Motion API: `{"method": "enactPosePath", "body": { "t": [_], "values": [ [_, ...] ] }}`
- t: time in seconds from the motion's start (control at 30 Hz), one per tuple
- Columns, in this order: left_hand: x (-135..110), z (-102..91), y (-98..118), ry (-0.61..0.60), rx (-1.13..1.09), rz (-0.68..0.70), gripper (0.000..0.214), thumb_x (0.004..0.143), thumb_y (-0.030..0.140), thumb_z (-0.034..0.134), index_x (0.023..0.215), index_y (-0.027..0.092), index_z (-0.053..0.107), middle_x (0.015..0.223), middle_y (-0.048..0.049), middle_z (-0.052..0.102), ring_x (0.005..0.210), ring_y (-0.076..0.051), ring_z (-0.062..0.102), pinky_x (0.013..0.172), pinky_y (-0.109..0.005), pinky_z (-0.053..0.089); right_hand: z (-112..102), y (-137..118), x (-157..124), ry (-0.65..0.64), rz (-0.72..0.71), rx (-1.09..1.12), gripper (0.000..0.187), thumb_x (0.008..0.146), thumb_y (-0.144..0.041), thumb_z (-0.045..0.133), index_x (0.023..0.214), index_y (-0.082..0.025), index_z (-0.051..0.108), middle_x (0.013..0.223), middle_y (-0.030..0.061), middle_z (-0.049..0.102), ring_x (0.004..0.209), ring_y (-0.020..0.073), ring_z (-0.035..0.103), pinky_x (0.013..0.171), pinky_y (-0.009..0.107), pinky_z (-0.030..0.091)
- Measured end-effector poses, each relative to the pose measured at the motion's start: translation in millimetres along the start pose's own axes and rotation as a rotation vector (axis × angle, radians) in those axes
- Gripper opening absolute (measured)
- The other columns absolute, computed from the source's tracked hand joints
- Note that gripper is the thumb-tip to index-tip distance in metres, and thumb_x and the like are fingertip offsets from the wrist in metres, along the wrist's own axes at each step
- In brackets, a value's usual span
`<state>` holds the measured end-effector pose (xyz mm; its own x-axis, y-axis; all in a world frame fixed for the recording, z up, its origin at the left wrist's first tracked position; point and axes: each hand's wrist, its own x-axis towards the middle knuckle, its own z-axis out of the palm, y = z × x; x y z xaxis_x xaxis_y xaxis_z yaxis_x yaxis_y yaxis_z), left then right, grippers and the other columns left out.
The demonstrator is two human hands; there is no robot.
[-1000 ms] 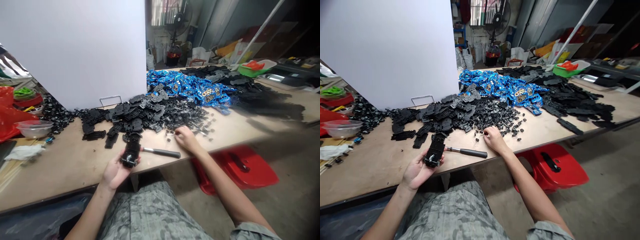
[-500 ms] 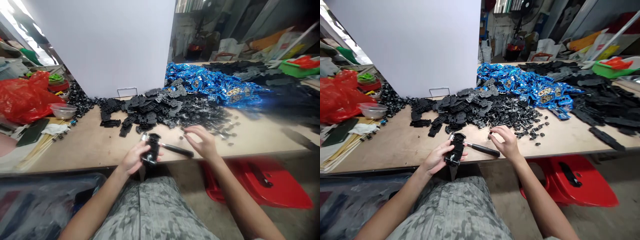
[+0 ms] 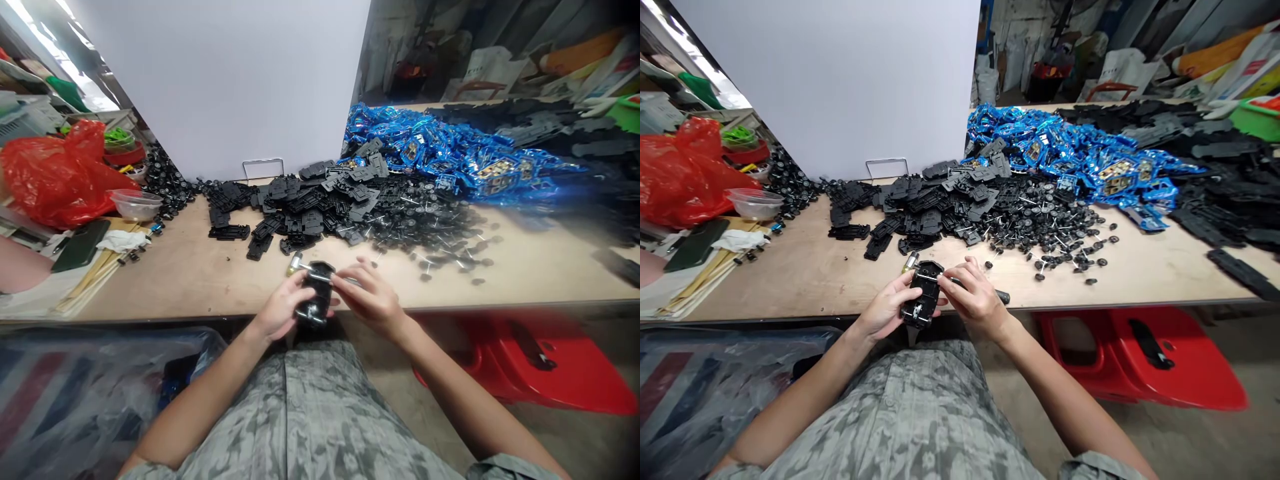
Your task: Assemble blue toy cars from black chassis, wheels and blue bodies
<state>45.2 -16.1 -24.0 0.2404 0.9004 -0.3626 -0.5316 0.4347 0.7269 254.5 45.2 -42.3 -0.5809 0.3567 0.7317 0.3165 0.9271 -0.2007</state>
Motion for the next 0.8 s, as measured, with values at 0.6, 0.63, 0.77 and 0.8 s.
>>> {"method": "enactPosePath", "body": {
  "t": [0.6,0.63,0.77,0.8],
  "values": [
    [15,8.5,-6,0.093,0.088,0.144,0.038,0.078,0.033,0.087,0.103,0.011,0.07,0.102,-0.0118,0.08,0.089,-0.024,0.078,0.079,-0.027,0.063,6,-10,-2,-0.021,-0.004,-0.008,0.051,0.097,-0.007,0.053,0.146,-0.019,0.05,0.109,0.0141,0.067,0.101,0.0242,0.063,0.103,0.058,0.051],
    [16,9.9,-6,0.114,0.101,0.143,0.036,0.079,0.032,0.087,0.103,0.011,0.071,0.101,-0.0113,0.08,0.091,-0.023,0.078,0.08,-0.025,0.062,4,-11,-3,-0.026,0.005,-0.009,0.048,0.097,-0.008,0.053,0.144,-0.018,0.052,0.11,0.0145,0.067,0.102,0.0244,0.063,0.103,0.057,0.051],
    [24,3.1,-6,0.315,0.053,-0.011,0.029,0.086,0.021,0.078,0.113,0.013,0.071,0.102,-0.0126,0.081,0.094,-0.028,0.079,0.082,-0.034,0.066,-21,22,-13,0.042,0.158,-0.058,0.035,0.097,-0.02,0.063,0.132,-0.02,0.063,0.113,0.0131,0.071,0.103,0.0235,0.066,0.093,0.047,0.057],
    [28,-0.5,-4,0.37,0.061,-0.024,0.027,0.088,0.017,0.074,0.113,0.01,0.071,0.101,-0.015,0.081,0.095,-0.029,0.08,0.081,-0.036,0.067,-36,41,-18,0.111,0.25,-0.111,0.032,0.097,-0.024,0.065,0.129,-0.022,0.067,0.114,0.0121,0.072,0.104,0.0231,0.067,0.091,0.044,0.058]
  ]
}}
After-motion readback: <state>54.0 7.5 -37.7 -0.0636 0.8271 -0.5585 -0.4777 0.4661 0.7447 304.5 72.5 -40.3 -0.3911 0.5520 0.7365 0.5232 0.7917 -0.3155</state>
